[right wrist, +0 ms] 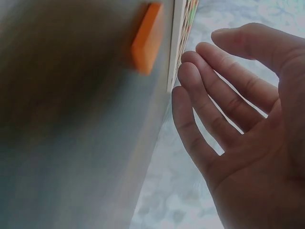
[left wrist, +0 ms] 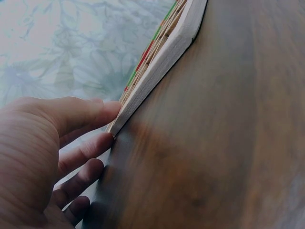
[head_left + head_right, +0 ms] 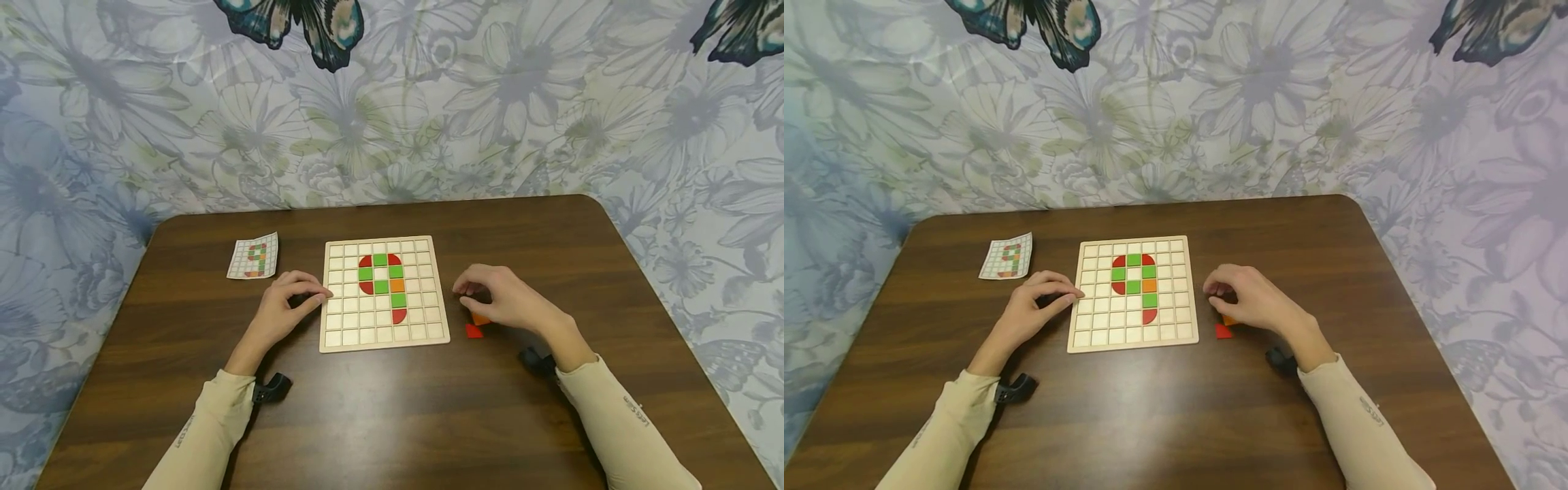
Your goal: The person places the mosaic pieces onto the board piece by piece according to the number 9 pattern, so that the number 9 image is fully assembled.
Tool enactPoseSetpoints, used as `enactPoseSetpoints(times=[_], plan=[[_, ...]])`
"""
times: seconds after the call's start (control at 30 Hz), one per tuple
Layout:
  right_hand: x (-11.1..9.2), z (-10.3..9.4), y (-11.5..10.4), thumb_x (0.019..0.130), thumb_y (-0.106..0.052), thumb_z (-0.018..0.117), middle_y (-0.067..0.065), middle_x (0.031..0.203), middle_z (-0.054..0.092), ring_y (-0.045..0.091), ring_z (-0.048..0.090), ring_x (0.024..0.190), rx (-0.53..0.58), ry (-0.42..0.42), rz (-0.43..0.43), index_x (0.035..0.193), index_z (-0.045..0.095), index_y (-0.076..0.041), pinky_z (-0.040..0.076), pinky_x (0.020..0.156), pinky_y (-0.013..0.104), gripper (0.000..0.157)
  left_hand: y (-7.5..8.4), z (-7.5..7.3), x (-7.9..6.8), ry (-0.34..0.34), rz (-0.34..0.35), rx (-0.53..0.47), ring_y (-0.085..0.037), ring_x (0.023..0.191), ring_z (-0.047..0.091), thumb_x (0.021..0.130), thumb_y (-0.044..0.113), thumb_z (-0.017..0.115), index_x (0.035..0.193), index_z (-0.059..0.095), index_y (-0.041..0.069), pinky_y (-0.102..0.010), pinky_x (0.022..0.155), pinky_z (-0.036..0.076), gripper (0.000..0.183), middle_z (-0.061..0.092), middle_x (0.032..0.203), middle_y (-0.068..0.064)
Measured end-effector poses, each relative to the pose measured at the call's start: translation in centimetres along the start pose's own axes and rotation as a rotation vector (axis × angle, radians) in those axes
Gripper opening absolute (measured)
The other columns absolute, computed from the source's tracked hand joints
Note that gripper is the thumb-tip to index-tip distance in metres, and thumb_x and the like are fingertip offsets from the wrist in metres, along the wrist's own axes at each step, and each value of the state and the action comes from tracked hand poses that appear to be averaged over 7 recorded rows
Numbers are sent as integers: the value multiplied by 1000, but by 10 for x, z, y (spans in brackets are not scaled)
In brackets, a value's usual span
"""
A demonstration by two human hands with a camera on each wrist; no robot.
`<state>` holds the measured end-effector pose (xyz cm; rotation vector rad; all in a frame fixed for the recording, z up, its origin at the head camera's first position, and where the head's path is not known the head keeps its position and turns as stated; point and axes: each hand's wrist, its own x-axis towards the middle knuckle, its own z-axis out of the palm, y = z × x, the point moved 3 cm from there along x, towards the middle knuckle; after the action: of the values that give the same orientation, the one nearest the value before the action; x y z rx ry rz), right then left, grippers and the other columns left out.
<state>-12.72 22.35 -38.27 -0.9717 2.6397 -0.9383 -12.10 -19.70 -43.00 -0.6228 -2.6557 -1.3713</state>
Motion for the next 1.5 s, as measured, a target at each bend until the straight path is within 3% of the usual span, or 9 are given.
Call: enactPoseSetpoints(times=[0.47, 1.03, 1.27, 1.5], plan=[[-60, -24, 44, 90, -3, 82, -7, 103, 74, 5, 65, 86, -58, 126, 31, 109, 75, -14, 57, 77, 29, 22, 0, -1, 1, -11, -4, -9, -15, 103, 55, 95, 10, 80, 104, 84, 19, -35, 89, 41, 14, 71, 112, 1], [-60, -11, 43, 93, -27, 84, -8, 109, 72, 9, 64, 92, 104, 45, 112, 119, 74, -22, 54, 83, 29, 28, 2, -1, 1, -4, -3, -20, -16, 101, 55, 95, 10, 79, 104, 84, 18, -35, 87, 42, 13, 71, 110, 0], [-54, -3, 36, 87, -24, 89, -9, 111, 70, 8, 61, 94, 117, 23, 71, 120, 74, -22, 53, 83, 26, 36, 2, -1, 0, 2, 0, -6, -15, 101, 55, 94, 9, 80, 103, 84, 18, -32, 87, 42, 13, 71, 110, 0], [-50, 2, 32, 85, -16, 91, -12, 106, 69, 8, 60, 91, 88, 33, 48, 113, 75, -23, 53, 81, 25, 33, 2, 0, 0, 4, 12, -5, -15, 102, 56, 94, 8, 80, 103, 84, 17, -32, 88, 41, 13, 72, 110, -1]])
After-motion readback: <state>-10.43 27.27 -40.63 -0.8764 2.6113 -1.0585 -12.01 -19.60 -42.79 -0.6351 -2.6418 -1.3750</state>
